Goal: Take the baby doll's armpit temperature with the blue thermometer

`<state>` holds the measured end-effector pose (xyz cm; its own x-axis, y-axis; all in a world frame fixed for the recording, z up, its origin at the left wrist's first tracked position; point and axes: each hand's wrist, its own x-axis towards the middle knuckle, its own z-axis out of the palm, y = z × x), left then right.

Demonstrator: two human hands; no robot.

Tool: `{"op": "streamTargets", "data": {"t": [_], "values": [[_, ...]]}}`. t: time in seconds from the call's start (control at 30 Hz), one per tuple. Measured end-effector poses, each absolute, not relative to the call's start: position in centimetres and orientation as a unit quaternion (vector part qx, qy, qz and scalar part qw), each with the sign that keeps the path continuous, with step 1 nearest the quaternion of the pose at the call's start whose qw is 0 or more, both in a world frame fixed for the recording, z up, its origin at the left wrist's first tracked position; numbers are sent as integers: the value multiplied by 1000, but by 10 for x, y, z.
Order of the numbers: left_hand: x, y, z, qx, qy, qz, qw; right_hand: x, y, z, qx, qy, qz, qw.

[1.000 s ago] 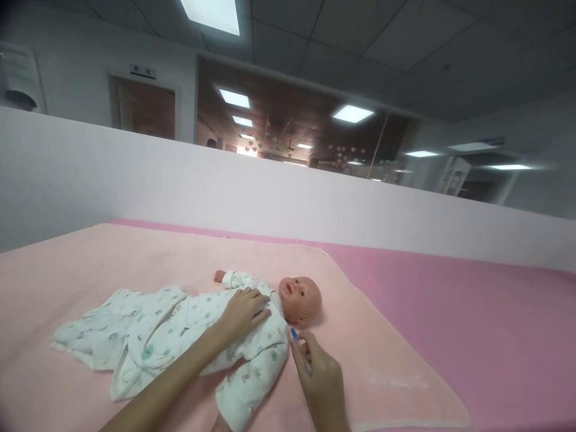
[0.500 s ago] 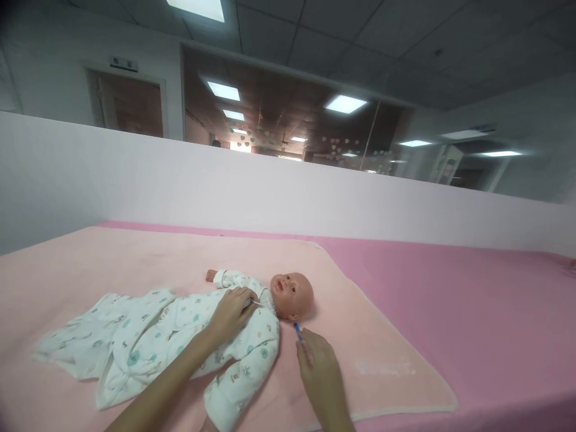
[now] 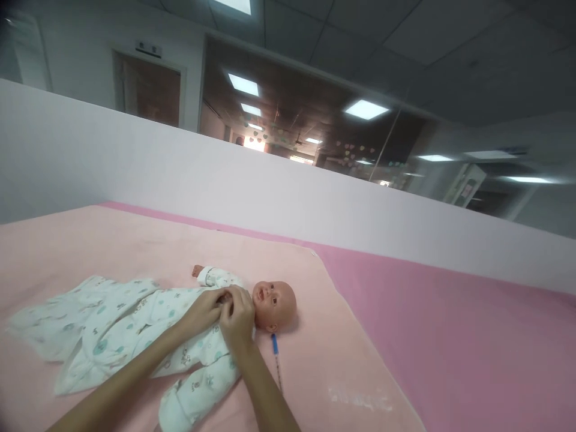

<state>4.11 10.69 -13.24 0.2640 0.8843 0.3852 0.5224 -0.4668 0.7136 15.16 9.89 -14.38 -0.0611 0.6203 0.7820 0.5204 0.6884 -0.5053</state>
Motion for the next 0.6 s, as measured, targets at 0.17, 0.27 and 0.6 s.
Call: {"op": "streamTargets", "data": {"t": [0.17, 0.27, 0.6], "values": [[39, 108, -130, 732, 448, 417, 299, 155, 93, -149, -402, -720, 48, 564], [37, 108, -129, 730, 428, 414, 335, 154, 92, -146, -402, -735, 47, 544], [33, 110, -132, 725, 397, 438, 354, 151, 93, -150, -417, -737, 12, 532]]}}
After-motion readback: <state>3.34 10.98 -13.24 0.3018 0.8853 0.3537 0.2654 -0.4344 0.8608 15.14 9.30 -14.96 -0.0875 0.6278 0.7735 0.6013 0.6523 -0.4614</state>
